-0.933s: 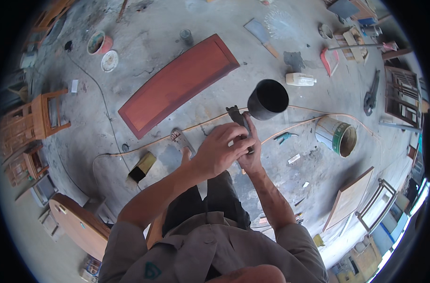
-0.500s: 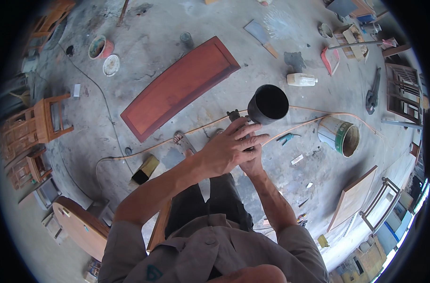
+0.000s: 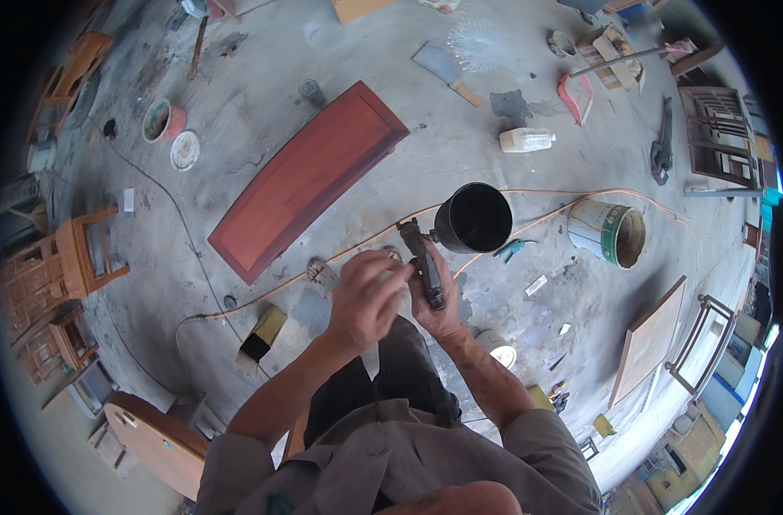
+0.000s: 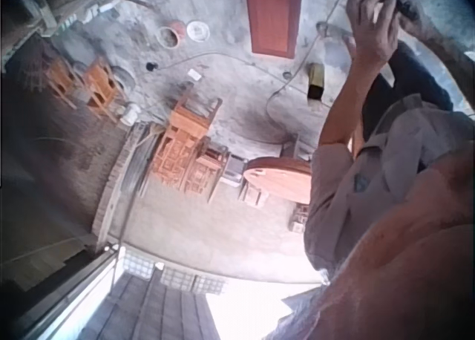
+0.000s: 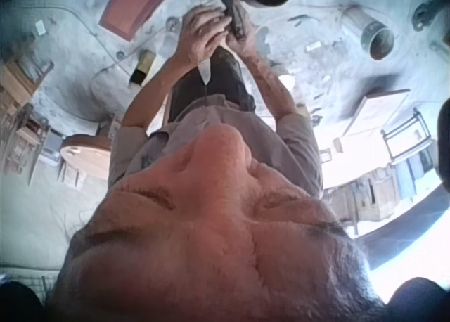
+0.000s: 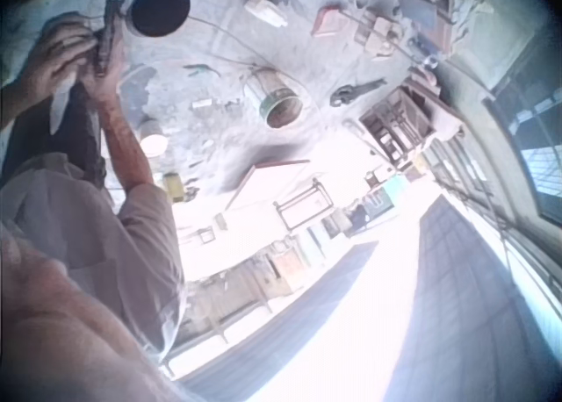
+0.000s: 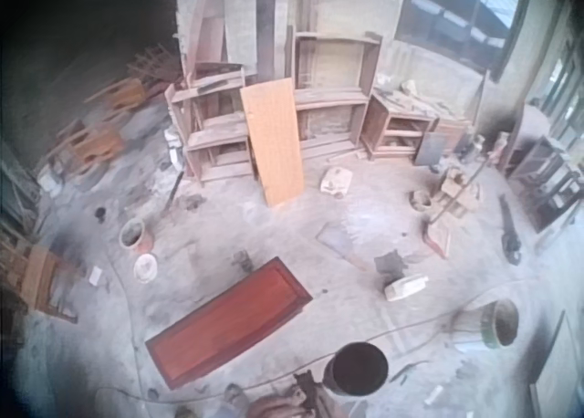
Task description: The person pours liquid from a metal can into a spray gun cup, then uses the spray gun to apply a reddish-brown finish to a wooden bench. The person moves around the bench to cover different sides.
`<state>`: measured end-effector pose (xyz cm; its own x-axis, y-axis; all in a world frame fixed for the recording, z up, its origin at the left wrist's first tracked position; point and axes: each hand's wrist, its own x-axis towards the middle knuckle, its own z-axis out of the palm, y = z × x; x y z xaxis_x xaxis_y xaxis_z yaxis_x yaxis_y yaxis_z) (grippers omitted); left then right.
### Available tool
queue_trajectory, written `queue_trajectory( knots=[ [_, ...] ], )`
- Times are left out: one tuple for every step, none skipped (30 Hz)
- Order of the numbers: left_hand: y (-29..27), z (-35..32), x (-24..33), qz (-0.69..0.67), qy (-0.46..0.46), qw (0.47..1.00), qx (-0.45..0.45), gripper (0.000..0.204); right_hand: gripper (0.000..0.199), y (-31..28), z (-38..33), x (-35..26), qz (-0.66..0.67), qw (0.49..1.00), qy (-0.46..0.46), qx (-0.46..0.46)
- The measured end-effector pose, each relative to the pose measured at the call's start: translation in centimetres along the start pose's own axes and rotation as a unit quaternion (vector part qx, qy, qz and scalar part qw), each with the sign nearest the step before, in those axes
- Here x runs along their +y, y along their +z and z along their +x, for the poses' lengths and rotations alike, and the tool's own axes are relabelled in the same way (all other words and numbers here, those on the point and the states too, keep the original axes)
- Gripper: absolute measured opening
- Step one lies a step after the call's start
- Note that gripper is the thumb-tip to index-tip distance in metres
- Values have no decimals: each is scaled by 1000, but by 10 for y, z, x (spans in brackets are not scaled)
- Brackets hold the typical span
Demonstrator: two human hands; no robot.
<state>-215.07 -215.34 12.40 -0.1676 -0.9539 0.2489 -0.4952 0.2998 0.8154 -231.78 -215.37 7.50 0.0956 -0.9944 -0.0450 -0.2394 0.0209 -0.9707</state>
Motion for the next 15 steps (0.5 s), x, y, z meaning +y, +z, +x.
queue_trajectory(
  knots=[
    [2,-7,-6,0,-52,998,25,44,56,0,-4,1,41,998,34,-17],
    [5,-15,-14,-4,-88,996,36,44,56,0,-5,1,34,999,24,-12],
    [8,-25,-24,-7,-125,991,46,44,56,1,-6,2,26,1000,15,-9],
    [10,-30,-29,-9,-163,985,57,44,56,1,-6,1,21,1000,7,-5],
    [14,-34,-33,-48,-199,977,54,41,55,2,-6,0,15,1000,-1,-2],
    [16,-37,-34,-83,-235,967,52,39,55,3,-7,-1,13,1000,-8,-1],
    [17,-39,-34,-117,-271,954,51,36,55,2,-8,0,21,1000,-2,-7],
    [20,-40,-34,-148,-280,947,56,37,54,0,-9,3,28,999,4,-15],
    [22,-38,-33,-160,-299,939,55,37,54,0,-9,4,35,999,10,-21],
    [25,-36,-33,-172,-319,930,54,38,53,1,-7,1,38,999,-8,-15],
    [26,-35,-33,-184,-339,921,53,39,53,2,-8,2,38,999,1,-17],
    [28,-34,-36,-219,-366,903,51,39,53,1,-10,3,38,999,9,-19],
    [28,-33,-39,-241,-373,895,48,38,53,1,-11,4,38,999,17,-22],
    [29,-33,-42,-263,-379,886,44,37,52,0,-11,4,41,999,20,-28],
    [29,-30,-43,-287,-386,876,40,37,51,-1,-11,2,38,999,22,-29]
  ],
)
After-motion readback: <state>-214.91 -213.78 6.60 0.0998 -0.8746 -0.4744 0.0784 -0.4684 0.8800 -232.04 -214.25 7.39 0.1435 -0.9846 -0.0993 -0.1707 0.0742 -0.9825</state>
